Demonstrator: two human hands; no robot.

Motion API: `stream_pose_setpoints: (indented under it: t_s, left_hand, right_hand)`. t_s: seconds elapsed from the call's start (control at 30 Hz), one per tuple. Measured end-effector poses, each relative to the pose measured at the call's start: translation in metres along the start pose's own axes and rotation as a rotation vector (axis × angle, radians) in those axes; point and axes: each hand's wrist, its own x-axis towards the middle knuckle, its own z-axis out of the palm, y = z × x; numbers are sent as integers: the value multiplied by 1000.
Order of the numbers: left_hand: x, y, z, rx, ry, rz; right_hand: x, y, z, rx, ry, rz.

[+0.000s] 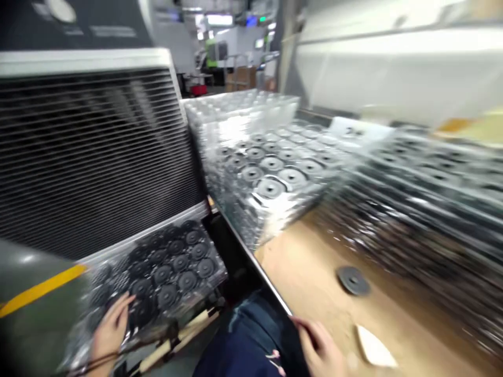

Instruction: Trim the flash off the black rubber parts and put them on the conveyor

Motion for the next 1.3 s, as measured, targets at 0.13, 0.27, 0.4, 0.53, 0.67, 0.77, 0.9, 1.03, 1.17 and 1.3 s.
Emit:
stream_pose_setpoints:
  t_s: [0.13, 0.27, 0.4, 0.53, 0.67, 0.77, 0.9, 1.03, 1.17, 1.3]
  left_hand:
    - [1, 95, 53, -254, -188, 454]
    - [2, 222, 89, -653, -304, 903]
    - [8, 334, 96, -906, -385, 1181]
    - [11, 403, 101, -1045, -542, 1258]
    - [1, 426, 120, -981, -620, 1050]
    - [-7, 423, 135, -920, -670, 956]
    - [-8, 416, 142, -867, -731, 935]
    - [-7, 417, 138, -857, -774, 960]
    - [-9, 420, 126, -848, -786, 948]
    - [-23, 426, 106, -939, -676, 1106]
  right_hand:
    - [14, -20, -22, -120, -83, -129]
    - [30, -46, -88, -330, -29, -190]
    - [49, -70, -182, -645, 158, -139]
    - [66, -68, -285, -955, 381, 8]
    - [66, -33, -377, -1151, 693, 325]
    - [51, 6, -415, -1174, 800, 600]
    - [29, 40, -423, -1146, 767, 794]
    - [20, 28, -415, -1093, 702, 844]
    - [16, -6, -380, -849, 456, 779]
    - [-1, -23, -293, -344, 31, 623]
